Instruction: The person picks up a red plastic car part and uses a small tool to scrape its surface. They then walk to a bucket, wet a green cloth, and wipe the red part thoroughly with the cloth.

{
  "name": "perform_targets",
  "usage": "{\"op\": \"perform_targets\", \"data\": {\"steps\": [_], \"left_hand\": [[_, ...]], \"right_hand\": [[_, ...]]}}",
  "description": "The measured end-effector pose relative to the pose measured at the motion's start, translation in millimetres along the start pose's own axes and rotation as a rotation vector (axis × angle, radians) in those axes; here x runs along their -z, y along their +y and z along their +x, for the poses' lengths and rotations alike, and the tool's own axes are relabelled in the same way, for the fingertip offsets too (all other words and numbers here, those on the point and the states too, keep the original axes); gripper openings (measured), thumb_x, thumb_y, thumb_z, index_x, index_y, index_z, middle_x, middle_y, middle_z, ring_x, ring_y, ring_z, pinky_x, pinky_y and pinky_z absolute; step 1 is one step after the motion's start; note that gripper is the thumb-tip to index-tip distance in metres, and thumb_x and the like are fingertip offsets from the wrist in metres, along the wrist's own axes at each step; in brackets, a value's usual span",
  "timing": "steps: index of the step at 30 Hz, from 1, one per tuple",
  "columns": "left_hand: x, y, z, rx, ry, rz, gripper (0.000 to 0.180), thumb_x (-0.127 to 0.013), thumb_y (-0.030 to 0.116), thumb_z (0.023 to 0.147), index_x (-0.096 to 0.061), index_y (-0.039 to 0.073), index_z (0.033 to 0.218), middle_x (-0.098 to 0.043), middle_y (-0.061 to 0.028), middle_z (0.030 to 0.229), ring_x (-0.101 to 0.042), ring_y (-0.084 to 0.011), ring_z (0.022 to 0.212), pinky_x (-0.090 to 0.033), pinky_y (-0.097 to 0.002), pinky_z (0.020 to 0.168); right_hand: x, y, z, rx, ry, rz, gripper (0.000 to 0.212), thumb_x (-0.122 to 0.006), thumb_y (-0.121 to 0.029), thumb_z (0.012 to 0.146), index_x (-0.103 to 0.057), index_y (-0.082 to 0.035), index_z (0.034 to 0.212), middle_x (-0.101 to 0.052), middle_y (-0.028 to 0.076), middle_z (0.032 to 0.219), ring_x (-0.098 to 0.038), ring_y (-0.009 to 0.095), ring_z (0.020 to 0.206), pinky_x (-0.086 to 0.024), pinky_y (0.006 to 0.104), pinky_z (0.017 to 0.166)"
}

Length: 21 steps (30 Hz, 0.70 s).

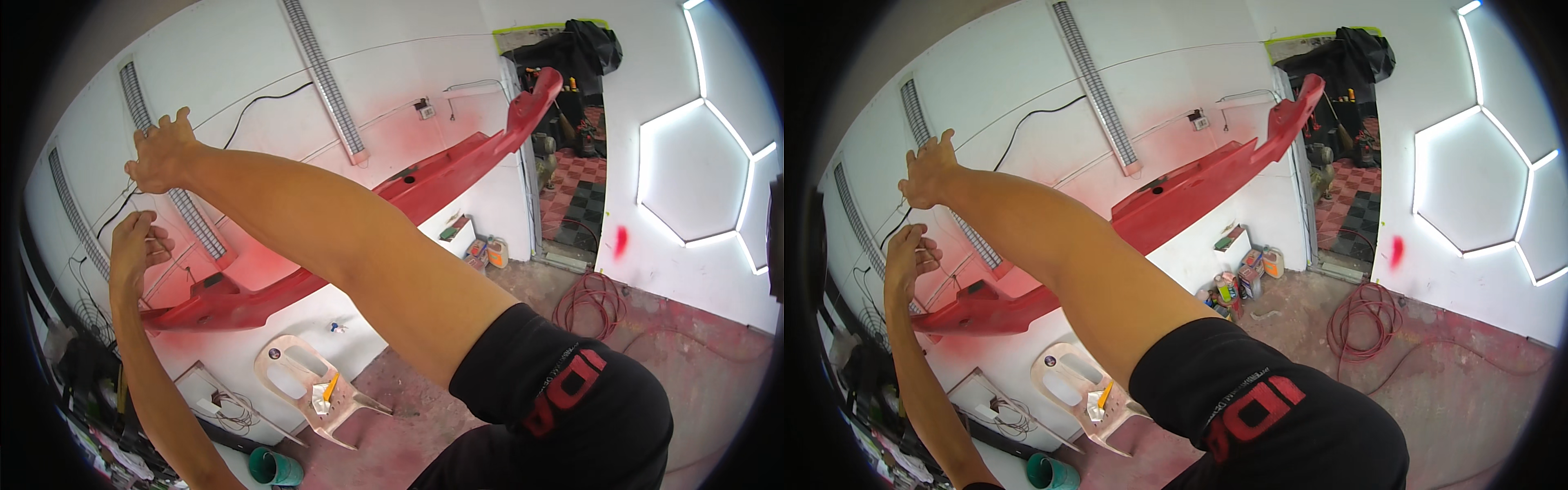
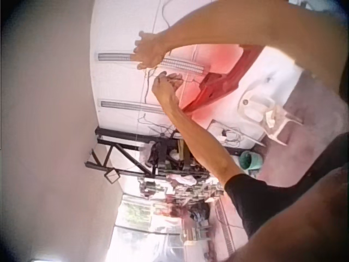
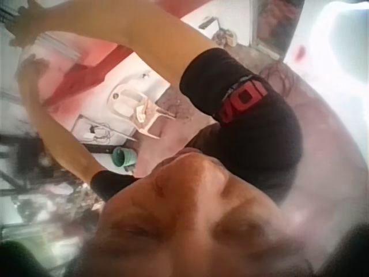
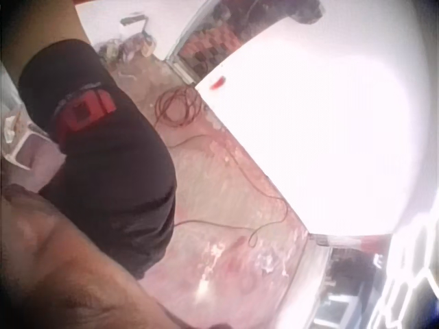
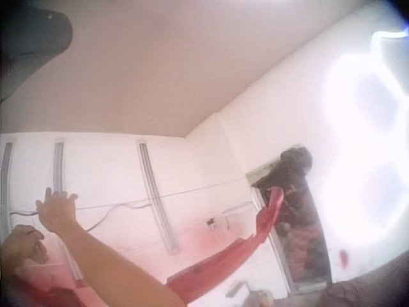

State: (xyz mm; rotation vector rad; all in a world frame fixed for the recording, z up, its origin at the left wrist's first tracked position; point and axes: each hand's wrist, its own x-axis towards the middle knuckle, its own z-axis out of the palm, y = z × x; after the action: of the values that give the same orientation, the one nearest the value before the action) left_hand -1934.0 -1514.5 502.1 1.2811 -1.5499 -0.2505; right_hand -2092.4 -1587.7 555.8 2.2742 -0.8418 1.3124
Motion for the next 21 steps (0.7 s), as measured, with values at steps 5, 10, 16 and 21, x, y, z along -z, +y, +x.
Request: {"op": "perform_targets", "data": {"steps": [5, 10, 16, 21], "left_hand": [[-2, -10, 5, 0.006, 0.012, -0.004, 0.034, -0.049, 0.027, 0.104, -0.054, 0.000, 0.124, -0.059, -0.0061, 0.085, -0.063, -0.0143, 0.069, -0.054, -0.0265, 0.061], [-8, -20, 12, 0.008, 0.025, 0.019, 0.033, -0.053, 0.032, 0.103, -0.058, 0.004, 0.120, -0.060, -0.0038, 0.085, -0.063, -0.0124, 0.069, -0.053, -0.0248, 0.061], [10, -30, 8, 0.034, 0.125, 0.100, 0.034, -0.056, 0.036, 0.101, -0.058, 0.007, 0.119, -0.059, -0.0021, 0.084, -0.061, -0.0101, 0.068, -0.050, -0.0230, 0.060], [17, -43, 20, 0.077, 0.130, 0.196, 0.039, -0.056, 0.043, 0.100, -0.060, 0.008, 0.117, -0.057, -0.0012, 0.087, -0.059, -0.0091, 0.071, -0.049, -0.0234, 0.062]], "right_hand": [[50, 30, -55, 0.023, -0.003, 0.050, 0.058, -0.052, -0.046, 0.095, -0.061, 0.002, 0.127, -0.067, 0.020, 0.121, -0.056, 0.036, 0.122, -0.037, 0.0542, 0.104], [75, 75, -162, 0.196, 0.278, 0.199, 0.050, -0.069, -0.041, 0.087, -0.069, 0.000, 0.114, -0.070, 0.018, 0.108, -0.060, 0.034, 0.113, -0.044, 0.0476, 0.096], [82, 133, -310, -0.078, 0.649, 0.613, 0.014, -0.067, -0.010, 0.093, -0.070, 0.002, 0.101, -0.072, 0.012, 0.090, -0.068, 0.019, 0.077, -0.053, 0.0315, 0.076], [76, 201, -413, -0.597, 1.096, 0.822, 0.028, -0.059, -0.021, 0.103, -0.069, 0.002, 0.093, -0.070, 0.007, 0.079, -0.065, 0.011, 0.072, -0.050, 0.0259, 0.068]]}}
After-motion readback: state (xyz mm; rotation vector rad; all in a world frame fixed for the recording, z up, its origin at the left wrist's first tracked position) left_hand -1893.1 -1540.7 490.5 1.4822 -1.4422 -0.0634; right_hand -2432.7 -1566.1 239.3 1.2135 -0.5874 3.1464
